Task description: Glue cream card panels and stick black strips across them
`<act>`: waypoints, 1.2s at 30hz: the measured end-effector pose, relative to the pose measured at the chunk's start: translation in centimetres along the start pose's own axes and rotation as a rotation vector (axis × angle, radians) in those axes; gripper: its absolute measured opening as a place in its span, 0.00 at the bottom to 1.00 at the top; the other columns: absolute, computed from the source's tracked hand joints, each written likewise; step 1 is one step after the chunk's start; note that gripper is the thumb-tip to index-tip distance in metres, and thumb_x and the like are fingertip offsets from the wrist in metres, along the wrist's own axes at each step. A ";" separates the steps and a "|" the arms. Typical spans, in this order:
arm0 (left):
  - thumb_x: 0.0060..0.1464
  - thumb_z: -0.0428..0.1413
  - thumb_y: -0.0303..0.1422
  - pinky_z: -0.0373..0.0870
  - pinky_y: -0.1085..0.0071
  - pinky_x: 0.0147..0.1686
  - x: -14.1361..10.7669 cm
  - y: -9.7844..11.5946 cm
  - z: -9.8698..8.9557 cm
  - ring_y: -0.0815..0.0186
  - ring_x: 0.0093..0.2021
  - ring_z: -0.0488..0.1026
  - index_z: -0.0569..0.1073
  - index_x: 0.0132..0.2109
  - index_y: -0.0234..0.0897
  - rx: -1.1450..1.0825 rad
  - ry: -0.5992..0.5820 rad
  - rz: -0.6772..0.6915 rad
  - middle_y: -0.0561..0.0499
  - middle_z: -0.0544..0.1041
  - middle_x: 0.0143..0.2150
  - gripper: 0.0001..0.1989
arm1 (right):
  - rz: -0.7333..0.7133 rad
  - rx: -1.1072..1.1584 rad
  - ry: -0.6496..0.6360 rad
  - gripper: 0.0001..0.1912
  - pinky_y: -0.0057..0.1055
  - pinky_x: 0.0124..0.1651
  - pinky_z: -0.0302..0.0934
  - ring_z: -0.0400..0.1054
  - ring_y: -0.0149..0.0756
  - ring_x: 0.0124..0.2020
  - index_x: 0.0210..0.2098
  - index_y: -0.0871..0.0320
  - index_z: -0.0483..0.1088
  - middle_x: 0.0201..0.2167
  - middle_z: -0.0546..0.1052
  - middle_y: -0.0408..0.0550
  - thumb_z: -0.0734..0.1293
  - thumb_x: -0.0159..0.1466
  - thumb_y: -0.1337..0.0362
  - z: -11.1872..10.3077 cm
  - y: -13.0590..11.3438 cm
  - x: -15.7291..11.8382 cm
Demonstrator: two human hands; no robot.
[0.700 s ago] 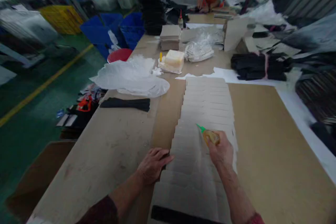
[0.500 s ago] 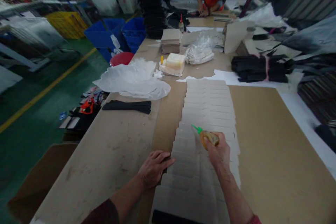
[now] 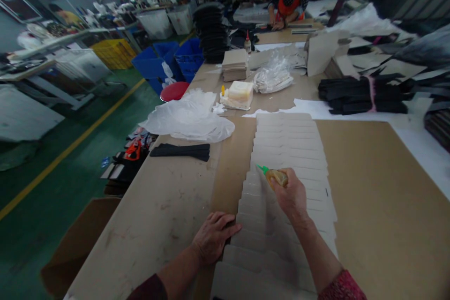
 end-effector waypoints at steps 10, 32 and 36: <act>0.59 0.51 0.24 0.66 0.58 0.52 -0.1 -0.1 -0.1 0.58 0.53 0.63 0.66 0.63 0.52 0.013 0.011 -0.023 0.49 0.69 0.58 0.27 | -0.094 -0.110 -0.092 0.11 0.29 0.32 0.50 0.66 0.36 0.30 0.40 0.52 0.68 0.32 0.76 0.43 0.64 0.62 0.53 0.3 -0.3 1.3; 0.59 0.41 0.21 0.74 0.60 0.53 1.5 -5.2 0.1 0.61 0.56 0.71 0.60 0.65 0.42 -0.081 0.303 -0.293 0.44 0.72 0.56 0.28 | -0.092 -0.160 -0.136 0.13 0.30 0.31 0.50 0.70 0.39 0.30 0.40 0.51 0.68 0.30 0.77 0.43 0.60 0.65 0.50 -0.3 -0.6 0.9; 0.62 0.42 0.23 0.71 0.56 0.57 8.6 -8.6 -0.4 0.61 0.55 0.71 0.66 0.59 0.40 -0.070 0.336 -0.357 0.45 0.73 0.54 0.22 | -0.074 -0.150 -0.147 0.14 0.30 0.29 0.52 0.72 0.40 0.28 0.38 0.49 0.68 0.28 0.77 0.43 0.60 0.63 0.48 0.2 -0.2 0.9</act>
Point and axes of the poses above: each hand's wrist, its own x-axis towards the middle knuckle, its own z-axis out of the palm, y = z × x, the point moved 5 cm from there along x, towards the middle knuckle
